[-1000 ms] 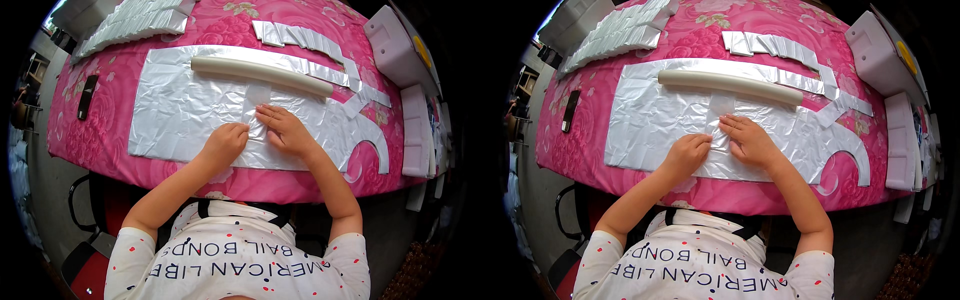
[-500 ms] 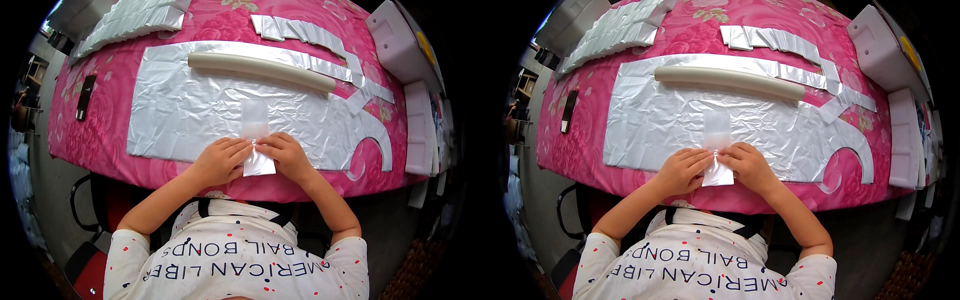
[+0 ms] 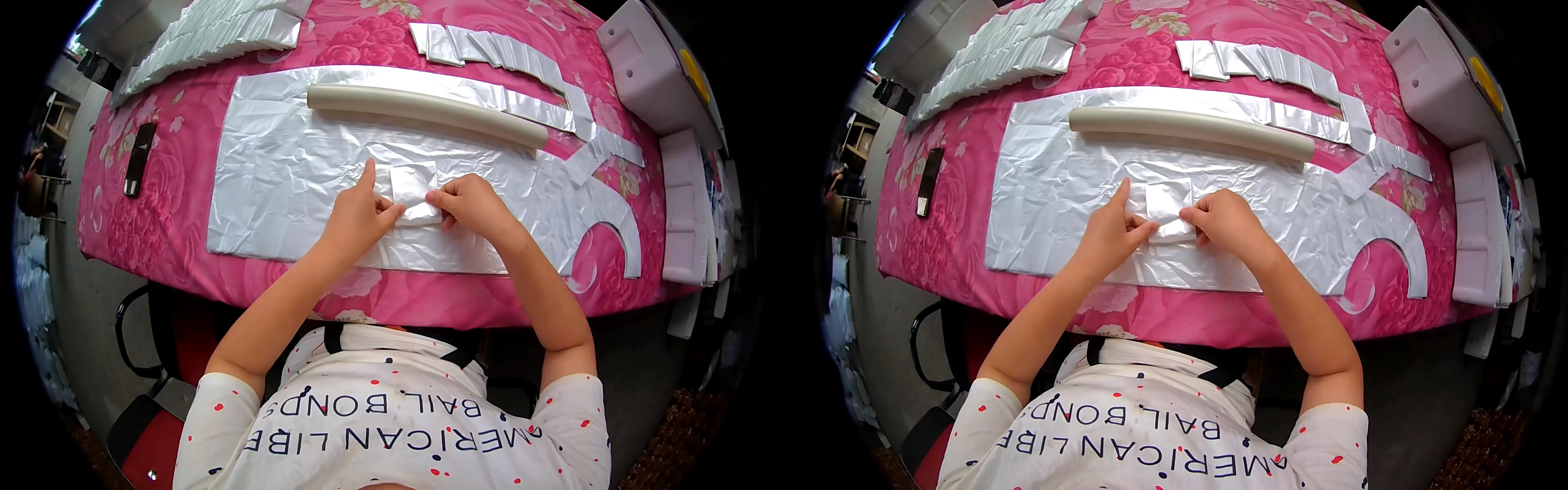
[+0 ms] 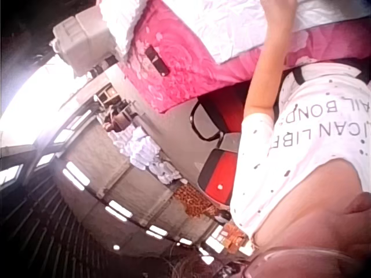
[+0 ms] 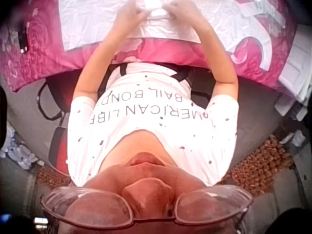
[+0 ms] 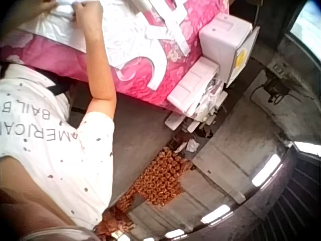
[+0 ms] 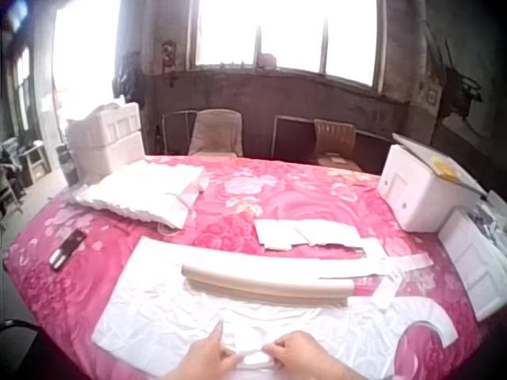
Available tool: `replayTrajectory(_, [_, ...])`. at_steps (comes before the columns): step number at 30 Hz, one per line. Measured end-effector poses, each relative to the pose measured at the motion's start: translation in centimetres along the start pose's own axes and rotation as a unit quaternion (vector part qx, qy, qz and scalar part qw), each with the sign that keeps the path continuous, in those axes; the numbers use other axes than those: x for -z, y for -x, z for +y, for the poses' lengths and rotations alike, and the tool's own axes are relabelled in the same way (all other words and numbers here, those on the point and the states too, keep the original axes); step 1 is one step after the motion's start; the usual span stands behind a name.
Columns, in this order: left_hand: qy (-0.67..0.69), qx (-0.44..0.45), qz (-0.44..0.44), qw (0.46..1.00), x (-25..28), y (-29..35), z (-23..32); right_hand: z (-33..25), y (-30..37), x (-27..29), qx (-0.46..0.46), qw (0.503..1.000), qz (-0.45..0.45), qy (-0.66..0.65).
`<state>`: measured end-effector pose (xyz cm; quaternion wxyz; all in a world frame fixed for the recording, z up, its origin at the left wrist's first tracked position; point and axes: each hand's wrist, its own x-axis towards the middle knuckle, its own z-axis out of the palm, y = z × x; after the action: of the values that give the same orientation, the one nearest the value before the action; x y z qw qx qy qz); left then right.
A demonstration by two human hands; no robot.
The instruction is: The person wraps small white rectangular items in clear plastic film on a pink floral tablecloth. They unroll the film, place an item on it, fold the film around the item, and stack the wrapped units. The person repeats this process multiple times, creating a growing stack of wrapped items.
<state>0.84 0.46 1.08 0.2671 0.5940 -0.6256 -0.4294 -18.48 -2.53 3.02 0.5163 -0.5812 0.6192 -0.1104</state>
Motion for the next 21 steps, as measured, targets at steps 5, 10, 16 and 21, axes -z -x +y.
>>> replayTrajectory(5, [-0.022,-0.049,0.036,0.998,0.4,0.5,0.4,-0.1,-0.4,0.1,-0.012,1.0,-0.009,-0.004])
replayTrajectory(10, [-0.202,-0.33,0.072,0.919,-0.8,1.1,0.0,-0.7,-0.7,0.7,-0.032,0.999,-0.042,0.012])
replayTrajectory(16, [-0.322,-0.266,0.039,0.908,-3.8,0.1,-0.6,0.0,-1.0,0.3,-0.024,0.999,-0.03,-0.018])
replayTrajectory(21, [-0.314,-0.245,0.022,0.917,-4.3,-0.3,-1.1,-0.2,-0.6,-0.1,-0.022,1.0,-0.001,0.0])
